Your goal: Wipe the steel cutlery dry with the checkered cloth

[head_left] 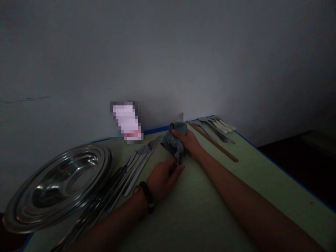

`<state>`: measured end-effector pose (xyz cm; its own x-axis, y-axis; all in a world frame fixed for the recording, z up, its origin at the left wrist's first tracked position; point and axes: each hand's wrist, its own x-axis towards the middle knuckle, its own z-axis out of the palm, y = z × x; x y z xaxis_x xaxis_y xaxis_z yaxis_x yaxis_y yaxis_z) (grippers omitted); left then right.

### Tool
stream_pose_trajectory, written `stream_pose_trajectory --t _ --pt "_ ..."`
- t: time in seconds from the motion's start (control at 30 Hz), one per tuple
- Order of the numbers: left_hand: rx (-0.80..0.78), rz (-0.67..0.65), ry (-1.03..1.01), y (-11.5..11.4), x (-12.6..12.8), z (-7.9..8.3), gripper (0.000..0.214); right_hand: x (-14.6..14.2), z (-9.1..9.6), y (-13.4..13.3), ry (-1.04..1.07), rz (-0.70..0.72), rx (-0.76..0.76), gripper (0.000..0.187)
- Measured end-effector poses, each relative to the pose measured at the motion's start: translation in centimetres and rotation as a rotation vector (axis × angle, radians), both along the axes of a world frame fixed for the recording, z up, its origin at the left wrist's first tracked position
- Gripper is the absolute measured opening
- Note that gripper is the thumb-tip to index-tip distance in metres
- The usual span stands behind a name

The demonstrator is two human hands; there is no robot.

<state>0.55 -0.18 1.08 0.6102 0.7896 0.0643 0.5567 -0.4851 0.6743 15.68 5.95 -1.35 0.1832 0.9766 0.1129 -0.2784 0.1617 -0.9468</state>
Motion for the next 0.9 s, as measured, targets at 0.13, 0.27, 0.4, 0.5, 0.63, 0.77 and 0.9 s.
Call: stream_pose_trajectory --t 0.13,0.27,0.4,0.5,0.63,0.77,0.9 --pt "-0.050 0.000 -0.041 -0.01 -0.04 0.10 0.031 -0.04 -0.17 0.20 -0.064 -0.089 0.019 0.043" --pt "-0.075 0.009 -0.070 0.07 0.01 0.00 0.033 -0.13 0.03 0.05 -0.138 -0.090 0.007 0.043" --pt "-0.159 0.028 -0.111 0.24 0.02 0.03 0.040 -0.16 0.16 -0.08 -0.200 -0.089 0.004 0.042" --pt "-0.192 0.016 -0.107 0.29 -0.06 0.22 0.041 -0.15 0.20 -0.18 -0.190 -0.058 0.008 0.041" --pt "-0.151 -0.006 -0.049 0.19 -0.09 0.40 0.043 -0.20 0.48 -0.47 -0.215 -0.004 0.016 0.038" --pt "-0.191 0.019 -0.042 0.15 -0.06 0.18 0.049 -0.27 0.77 -0.67 -0.266 0.014 0.030 0.040" --pt "-0.314 0.027 -0.125 0.31 -0.16 -0.19 0.048 -0.23 0.70 -0.59 -0.256 0.011 0.039 0.039"
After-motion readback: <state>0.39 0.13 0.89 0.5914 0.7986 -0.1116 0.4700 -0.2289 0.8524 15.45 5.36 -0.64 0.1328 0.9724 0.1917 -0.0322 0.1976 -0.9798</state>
